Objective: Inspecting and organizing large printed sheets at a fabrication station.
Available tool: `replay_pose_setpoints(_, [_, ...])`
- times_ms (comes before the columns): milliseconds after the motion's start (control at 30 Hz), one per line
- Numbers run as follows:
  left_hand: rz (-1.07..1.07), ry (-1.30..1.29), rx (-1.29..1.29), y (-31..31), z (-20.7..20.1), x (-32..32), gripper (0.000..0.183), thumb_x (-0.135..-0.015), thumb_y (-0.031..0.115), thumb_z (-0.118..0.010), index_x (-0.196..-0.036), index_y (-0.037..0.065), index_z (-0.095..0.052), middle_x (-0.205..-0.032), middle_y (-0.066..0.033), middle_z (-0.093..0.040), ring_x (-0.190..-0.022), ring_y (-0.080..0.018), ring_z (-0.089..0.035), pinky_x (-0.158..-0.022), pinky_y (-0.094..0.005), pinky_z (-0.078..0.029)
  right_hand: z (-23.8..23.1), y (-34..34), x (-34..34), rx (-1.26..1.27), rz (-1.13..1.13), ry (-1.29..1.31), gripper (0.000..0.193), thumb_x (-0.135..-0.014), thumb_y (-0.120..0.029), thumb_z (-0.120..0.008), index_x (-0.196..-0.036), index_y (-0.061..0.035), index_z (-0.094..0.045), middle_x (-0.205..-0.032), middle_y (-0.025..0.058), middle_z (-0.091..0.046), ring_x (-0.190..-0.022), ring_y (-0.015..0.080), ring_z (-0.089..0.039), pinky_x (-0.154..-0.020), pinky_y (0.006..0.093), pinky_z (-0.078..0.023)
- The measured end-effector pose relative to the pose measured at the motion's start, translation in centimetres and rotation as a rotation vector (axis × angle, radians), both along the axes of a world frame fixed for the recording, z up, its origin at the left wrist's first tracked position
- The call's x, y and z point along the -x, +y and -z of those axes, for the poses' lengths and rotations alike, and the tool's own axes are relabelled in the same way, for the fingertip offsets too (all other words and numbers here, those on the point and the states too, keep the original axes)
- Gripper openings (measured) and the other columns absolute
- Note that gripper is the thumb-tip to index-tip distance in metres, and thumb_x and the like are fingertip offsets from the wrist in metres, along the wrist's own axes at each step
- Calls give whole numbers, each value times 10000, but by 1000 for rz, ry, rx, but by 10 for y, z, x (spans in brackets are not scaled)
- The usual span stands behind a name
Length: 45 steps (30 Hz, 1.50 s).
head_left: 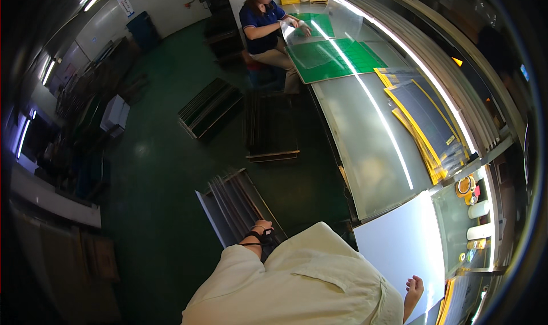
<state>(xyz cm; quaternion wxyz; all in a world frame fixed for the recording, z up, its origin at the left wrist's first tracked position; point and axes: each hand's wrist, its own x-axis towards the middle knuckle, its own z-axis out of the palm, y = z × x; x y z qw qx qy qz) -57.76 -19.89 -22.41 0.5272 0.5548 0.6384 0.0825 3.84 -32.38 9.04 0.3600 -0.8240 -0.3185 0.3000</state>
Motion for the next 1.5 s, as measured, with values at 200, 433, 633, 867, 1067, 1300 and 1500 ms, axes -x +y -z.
replay_pose_setpoints(200, [-282,28,217,-17,-7,-7,233,-827,123,-473,-916,-78,-548,-810,-161,-622,-620,-246,-612,-558,-334,-511,-2,10,4,22,-63,-24,253,-774,-120,-465,-969,17,-546,-796,93,-587,-699,165,-549,-608,267,-418])
replay_pose_setpoints(433, [-444,-25,426,-44,19,4,322,-811,292,-432,-928,63,-626,-985,-164,-593,-894,-284,-580,-757,-346,-449,-12,35,8,-3,-214,-88,218,-761,-88,-497,-931,36,-553,-780,107,-587,-687,173,-560,-616,265,-440])
replay_pose_setpoints(633, [-621,-59,540,-35,8,-11,319,-733,277,-528,-870,8,-631,-901,-142,-627,-836,-235,-598,-734,-323,-445,-18,34,12,7,-219,-185,214,-737,-77,-514,-913,34,-566,-748,146,-592,-674,203,-579,-628,288,-456])
replay_pose_setpoints(867, [-481,-6,469,-17,12,-5,325,-763,292,-475,-918,49,-623,-981,-154,-599,-909,-256,-578,-776,-332,-441,-11,28,18,15,-250,-225,211,-727,-63,-523,-908,26,-584,-741,142,-608,-668,196,-578,-625,287,-462])
replay_pose_setpoints(1067, [-395,66,449,-4,14,6,370,-767,349,-460,-945,61,-609,-1015,-158,-581,-950,-270,-557,-784,-346,-438,-6,27,23,52,-270,-235,217,-728,-93,-543,-913,8,-595,-795,174,-613,-713,248,-584,-664,327,-462])
replay_pose_setpoints(1300, [-37,214,344,13,-7,-11,389,-736,375,-488,-913,51,-611,-976,-156,-597,-899,-263,-579,-754,-346,-445,2,13,24,92,-228,-274,215,-716,-104,-557,-898,1,-604,-769,188,-611,-695,270,-594,-651,337,-470])
replay_pose_setpoints(1500, [-163,145,430,3,17,6,411,-679,390,-552,-903,53,-622,-947,-140,-615,-863,-251,-594,-740,-332,-459,12,14,25,88,-293,-301,211,-705,-96,-577,-896,-17,-617,-729,153,-615,-660,220,-596,-610,309,-472])
